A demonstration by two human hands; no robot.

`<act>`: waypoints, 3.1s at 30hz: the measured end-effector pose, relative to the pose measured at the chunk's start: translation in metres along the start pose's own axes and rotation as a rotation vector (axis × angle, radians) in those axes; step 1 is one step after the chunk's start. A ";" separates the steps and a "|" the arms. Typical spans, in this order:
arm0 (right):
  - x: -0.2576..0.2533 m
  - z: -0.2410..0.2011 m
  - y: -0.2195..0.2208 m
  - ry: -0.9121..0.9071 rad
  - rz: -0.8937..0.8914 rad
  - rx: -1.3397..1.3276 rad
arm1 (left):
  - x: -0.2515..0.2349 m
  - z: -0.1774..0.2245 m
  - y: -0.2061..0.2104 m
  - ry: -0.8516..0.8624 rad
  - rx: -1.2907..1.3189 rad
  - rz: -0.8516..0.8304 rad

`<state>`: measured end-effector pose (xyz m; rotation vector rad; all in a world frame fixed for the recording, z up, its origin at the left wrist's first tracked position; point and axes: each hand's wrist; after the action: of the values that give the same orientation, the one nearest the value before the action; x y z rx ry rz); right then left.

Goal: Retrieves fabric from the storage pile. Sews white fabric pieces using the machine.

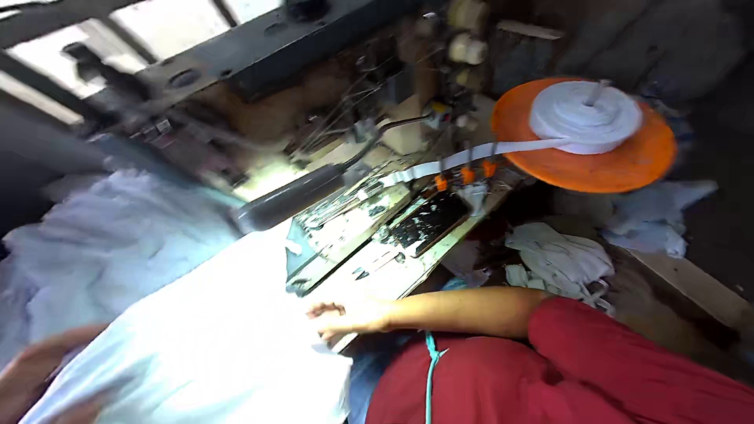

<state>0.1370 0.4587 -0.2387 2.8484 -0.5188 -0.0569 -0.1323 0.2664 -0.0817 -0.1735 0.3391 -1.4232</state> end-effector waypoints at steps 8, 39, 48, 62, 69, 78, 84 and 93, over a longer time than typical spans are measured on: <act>-0.001 -0.004 0.026 -0.199 0.061 -0.020 | 0.010 -0.031 0.018 -0.524 -0.611 0.553; 0.042 0.023 -0.038 -0.272 -0.078 0.635 | -0.088 0.003 0.131 0.400 -0.971 -0.076; 0.012 0.016 -0.004 -0.433 0.337 0.264 | -0.140 -0.020 0.146 0.339 -0.271 0.136; -0.009 0.001 -0.058 -0.820 0.536 0.684 | -0.159 -0.029 0.128 -0.001 -0.735 0.207; -0.014 -0.023 -0.058 -0.453 0.461 0.902 | -0.140 -0.025 0.149 0.170 -1.078 0.299; -0.009 -0.021 -0.055 -0.417 0.473 0.758 | -0.113 -0.058 0.211 0.219 -1.258 0.372; 0.017 0.025 -0.050 -0.490 0.459 0.447 | -0.124 -0.062 0.198 0.216 -1.008 0.382; 0.019 0.020 -0.056 -0.333 0.339 0.153 | -0.133 -0.057 0.183 0.260 -0.911 0.358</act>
<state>0.1722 0.4983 -0.2719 2.8629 -1.1099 -0.4520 0.0058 0.4293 -0.1768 -0.6335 1.1648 -0.8517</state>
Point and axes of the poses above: each hand's wrist, its own x-axis away from the middle knuckle, its own y-axis out of the palm, z = x × y, and after that the axes turned 4 degrees about z, right-handed
